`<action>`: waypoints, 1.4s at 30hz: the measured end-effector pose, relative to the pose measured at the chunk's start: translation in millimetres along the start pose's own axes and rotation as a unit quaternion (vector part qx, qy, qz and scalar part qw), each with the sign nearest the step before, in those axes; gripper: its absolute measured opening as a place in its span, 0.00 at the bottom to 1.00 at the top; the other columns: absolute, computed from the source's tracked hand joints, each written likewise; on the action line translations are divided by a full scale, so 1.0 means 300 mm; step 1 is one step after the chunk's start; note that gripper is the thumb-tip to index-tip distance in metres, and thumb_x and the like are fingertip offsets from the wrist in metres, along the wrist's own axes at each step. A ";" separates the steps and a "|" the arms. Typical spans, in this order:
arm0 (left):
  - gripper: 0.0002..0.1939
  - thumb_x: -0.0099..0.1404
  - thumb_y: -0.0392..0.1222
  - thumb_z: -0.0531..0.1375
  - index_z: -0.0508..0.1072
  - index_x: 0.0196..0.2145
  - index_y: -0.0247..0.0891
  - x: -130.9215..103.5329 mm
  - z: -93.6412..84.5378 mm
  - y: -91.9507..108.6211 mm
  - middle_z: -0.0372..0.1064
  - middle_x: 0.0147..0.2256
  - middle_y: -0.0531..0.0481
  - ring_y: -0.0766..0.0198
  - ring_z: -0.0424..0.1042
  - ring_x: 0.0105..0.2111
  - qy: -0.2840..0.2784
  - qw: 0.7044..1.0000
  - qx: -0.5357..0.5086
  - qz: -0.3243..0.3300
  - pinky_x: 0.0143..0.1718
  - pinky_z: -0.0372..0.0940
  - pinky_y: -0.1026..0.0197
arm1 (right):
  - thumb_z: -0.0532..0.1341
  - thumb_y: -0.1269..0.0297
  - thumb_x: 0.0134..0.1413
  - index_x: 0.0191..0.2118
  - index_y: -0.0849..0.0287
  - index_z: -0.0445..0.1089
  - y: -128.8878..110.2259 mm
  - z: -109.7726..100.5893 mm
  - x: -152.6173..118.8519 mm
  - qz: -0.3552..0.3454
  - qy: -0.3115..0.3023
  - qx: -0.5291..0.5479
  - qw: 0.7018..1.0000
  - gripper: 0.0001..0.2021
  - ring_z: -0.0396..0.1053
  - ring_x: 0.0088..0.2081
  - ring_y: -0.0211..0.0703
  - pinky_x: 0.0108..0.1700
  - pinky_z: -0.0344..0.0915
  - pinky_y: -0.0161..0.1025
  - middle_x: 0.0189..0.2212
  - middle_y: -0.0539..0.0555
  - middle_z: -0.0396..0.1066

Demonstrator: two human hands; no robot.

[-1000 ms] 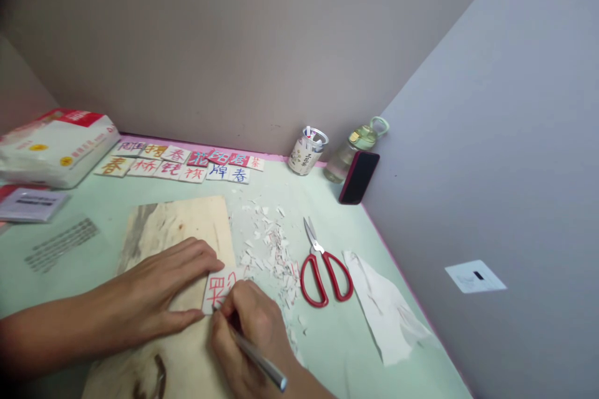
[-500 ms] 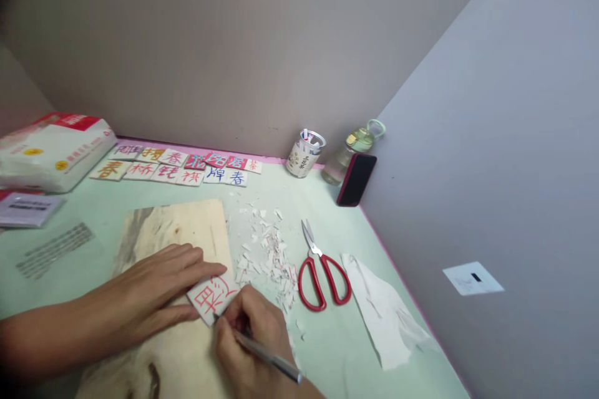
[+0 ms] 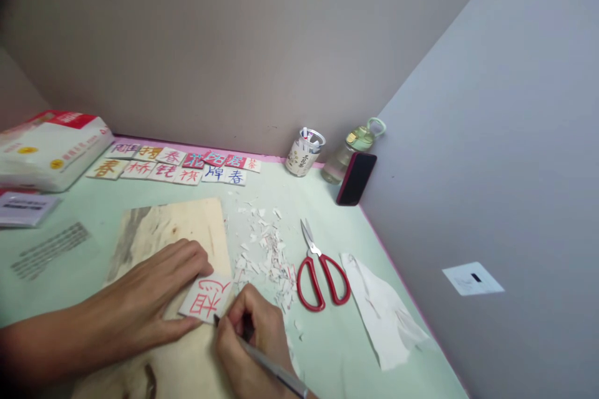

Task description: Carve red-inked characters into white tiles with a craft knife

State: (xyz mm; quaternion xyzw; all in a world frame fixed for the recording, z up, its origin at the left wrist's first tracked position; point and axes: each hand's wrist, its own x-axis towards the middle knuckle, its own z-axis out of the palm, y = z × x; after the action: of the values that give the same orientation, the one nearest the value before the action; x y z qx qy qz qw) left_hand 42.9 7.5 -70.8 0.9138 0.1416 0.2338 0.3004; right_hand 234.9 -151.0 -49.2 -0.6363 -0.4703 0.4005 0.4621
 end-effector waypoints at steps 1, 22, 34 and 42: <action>0.21 0.61 0.31 0.66 0.68 0.49 0.45 -0.001 0.002 0.000 0.67 0.47 0.53 0.54 0.67 0.47 0.000 1.000 0.001 -0.004 0.50 0.61 0.53 | 0.62 0.66 0.64 0.31 0.52 0.59 0.005 0.005 -0.004 -0.002 0.009 0.002 1.000 0.11 0.59 0.29 0.38 0.32 0.56 0.35 0.27 0.45 0.63; 0.19 0.58 0.34 0.65 0.64 0.44 0.44 -0.015 0.044 0.024 0.63 0.43 0.52 0.51 0.63 0.44 0.047 0.996 0.073 -0.022 0.46 0.59 0.50 | 0.61 0.67 0.71 0.33 0.54 0.63 0.074 0.058 -0.050 -0.090 0.079 -0.038 0.992 0.12 0.65 0.28 0.38 0.31 0.58 0.35 0.28 0.48 0.70; 0.18 0.61 0.34 0.65 0.63 0.45 0.45 -0.019 0.039 0.030 0.63 0.43 0.51 0.50 0.63 0.43 0.041 0.996 0.073 -0.024 0.45 0.58 0.50 | 0.57 0.82 0.63 0.37 0.50 0.59 0.051 0.061 -0.004 -0.399 0.140 -0.327 0.845 0.15 0.61 0.25 0.42 0.29 0.57 0.41 0.25 0.47 0.67; 0.27 0.56 0.31 0.72 0.66 0.49 0.45 -0.017 0.007 0.017 0.66 0.45 0.52 0.50 0.65 0.45 0.025 0.997 0.071 -0.016 0.46 0.58 0.51 | 0.50 0.82 0.77 0.34 0.53 0.64 -0.019 0.006 -0.009 -0.441 0.034 -0.453 0.774 0.20 0.59 0.28 0.44 0.34 0.58 0.44 0.25 0.49 0.66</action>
State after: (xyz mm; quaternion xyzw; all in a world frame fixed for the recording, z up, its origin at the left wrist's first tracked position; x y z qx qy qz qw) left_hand 40.1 0.6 -70.9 0.9245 0.1796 0.2408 0.2346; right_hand 231.3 -152.3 -43.9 -0.5077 -0.8105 -0.1289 0.2622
